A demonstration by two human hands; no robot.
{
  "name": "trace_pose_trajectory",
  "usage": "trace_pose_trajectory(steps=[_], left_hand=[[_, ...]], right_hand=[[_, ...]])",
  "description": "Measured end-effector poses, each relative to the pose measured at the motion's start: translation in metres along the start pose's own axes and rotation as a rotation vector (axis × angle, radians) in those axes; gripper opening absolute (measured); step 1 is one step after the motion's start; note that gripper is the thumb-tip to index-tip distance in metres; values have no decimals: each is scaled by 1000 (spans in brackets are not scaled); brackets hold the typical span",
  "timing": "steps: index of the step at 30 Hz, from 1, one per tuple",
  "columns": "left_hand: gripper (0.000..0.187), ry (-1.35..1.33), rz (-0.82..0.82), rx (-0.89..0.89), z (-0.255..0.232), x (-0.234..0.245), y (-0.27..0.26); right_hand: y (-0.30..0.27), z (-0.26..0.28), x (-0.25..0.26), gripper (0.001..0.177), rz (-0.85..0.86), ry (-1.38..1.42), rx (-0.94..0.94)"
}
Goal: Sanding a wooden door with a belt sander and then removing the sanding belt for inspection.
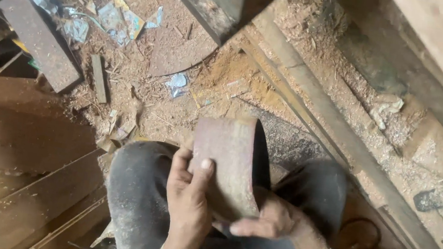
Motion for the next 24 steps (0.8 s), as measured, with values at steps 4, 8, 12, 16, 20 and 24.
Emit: trace_pose_trajectory(steps=[4,8,12,16,20,24], left_hand=[[49,-290,2,75,-18,7,-8],[41,-213,-87,125,-28,19,-23],[36,-374,-146,47,-53,53,-29],[23,-638,-143,222,-56,80,-39],[30,-826,-138,475,-72,74,-80],[33,-670,-207,588,-79,82,-128]], right_hand=[[-30,3,-13,80,-60,-340,-184],[-43,39,-31,48,-129,-1155,4],[-72,92,-20,51,-500,-1146,250],[-92,145,-36,87,-892,-852,243],[-72,154,-100,117,-854,475,-111],[-86,181,-136,119,-796,291,-89]])
Point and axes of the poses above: each hand's wrist, its own y-axis towards the middle knuckle, its own x-axis out of the back of the hand, z = x × y, the point moved 7 cm from there along y, towards the middle knuckle, and after that the axes turned 15 degrees about y, right-handed, at the moved point
